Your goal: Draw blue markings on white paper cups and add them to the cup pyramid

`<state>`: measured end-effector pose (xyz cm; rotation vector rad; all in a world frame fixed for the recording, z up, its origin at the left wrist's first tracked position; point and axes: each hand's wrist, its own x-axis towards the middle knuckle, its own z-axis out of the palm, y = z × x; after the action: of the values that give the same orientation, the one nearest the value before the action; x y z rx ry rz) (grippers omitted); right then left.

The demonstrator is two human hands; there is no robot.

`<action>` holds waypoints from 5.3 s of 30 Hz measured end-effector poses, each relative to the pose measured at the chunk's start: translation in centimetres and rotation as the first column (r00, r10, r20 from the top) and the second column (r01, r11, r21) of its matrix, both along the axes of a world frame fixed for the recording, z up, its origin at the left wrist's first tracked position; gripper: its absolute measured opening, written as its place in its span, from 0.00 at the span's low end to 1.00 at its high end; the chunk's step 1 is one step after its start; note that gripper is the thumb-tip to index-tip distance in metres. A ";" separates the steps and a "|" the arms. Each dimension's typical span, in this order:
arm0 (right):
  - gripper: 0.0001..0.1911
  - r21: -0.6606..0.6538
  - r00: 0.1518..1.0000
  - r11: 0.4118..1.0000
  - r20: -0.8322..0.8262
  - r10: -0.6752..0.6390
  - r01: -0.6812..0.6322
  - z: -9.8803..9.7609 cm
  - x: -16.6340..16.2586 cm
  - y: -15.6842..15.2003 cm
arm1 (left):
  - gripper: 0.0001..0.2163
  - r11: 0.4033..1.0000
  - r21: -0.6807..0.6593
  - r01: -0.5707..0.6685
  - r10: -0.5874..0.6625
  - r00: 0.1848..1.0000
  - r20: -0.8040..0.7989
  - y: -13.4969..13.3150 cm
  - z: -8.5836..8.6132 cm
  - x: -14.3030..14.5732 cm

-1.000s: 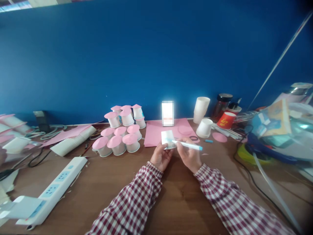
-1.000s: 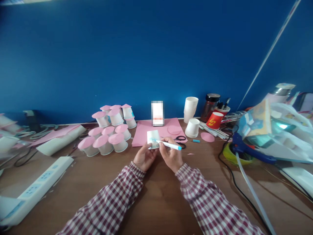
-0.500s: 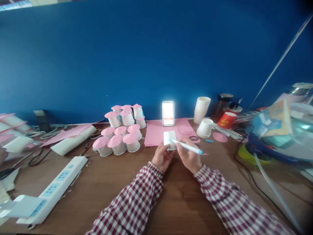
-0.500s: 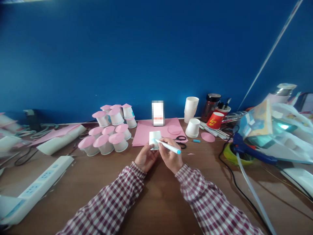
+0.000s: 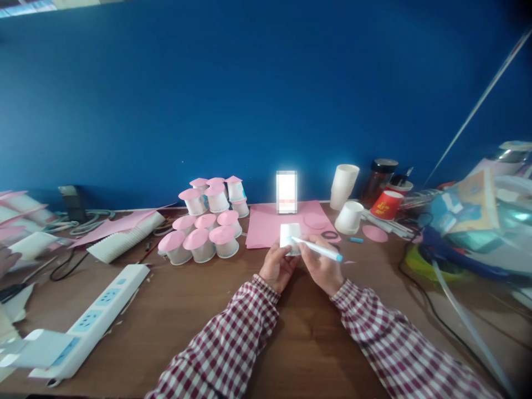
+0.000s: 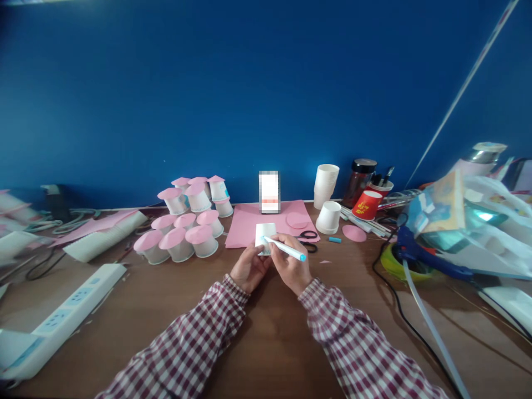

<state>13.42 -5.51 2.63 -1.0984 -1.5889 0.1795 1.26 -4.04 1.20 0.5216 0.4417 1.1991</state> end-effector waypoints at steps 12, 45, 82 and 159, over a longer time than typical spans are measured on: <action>0.06 0.049 0.997 0.997 0.037 -0.069 0.067 0.4 0.0 -0.1 | 0.13 1.000 -0.021 -0.004 0.003 1.000 -0.009 0.0 0.1 -0.1; 0.05 0.017 0.998 0.998 -0.006 -0.058 0.058 0.1 0.1 0.0 | 0.09 0.994 -0.108 -0.036 0.044 0.996 0.072 0.3 0.4 -0.5; 0.07 -0.013 1.000 1.000 0.005 -0.022 0.022 0.1 0.1 0.0 | 0.11 0.996 -0.088 -0.023 0.028 0.998 0.062 0.3 0.2 -0.5; 0.06 -0.052 0.991 0.998 -0.126 -0.042 0.036 -0.1 0.4 0.3 | 0.10 0.988 -0.146 -0.042 0.059 0.992 0.115 0.2 0.8 -0.6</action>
<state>13.78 -5.22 2.51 -1.1331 -1.4553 0.2586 0.69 -3.83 2.04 0.3154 0.4373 1.2297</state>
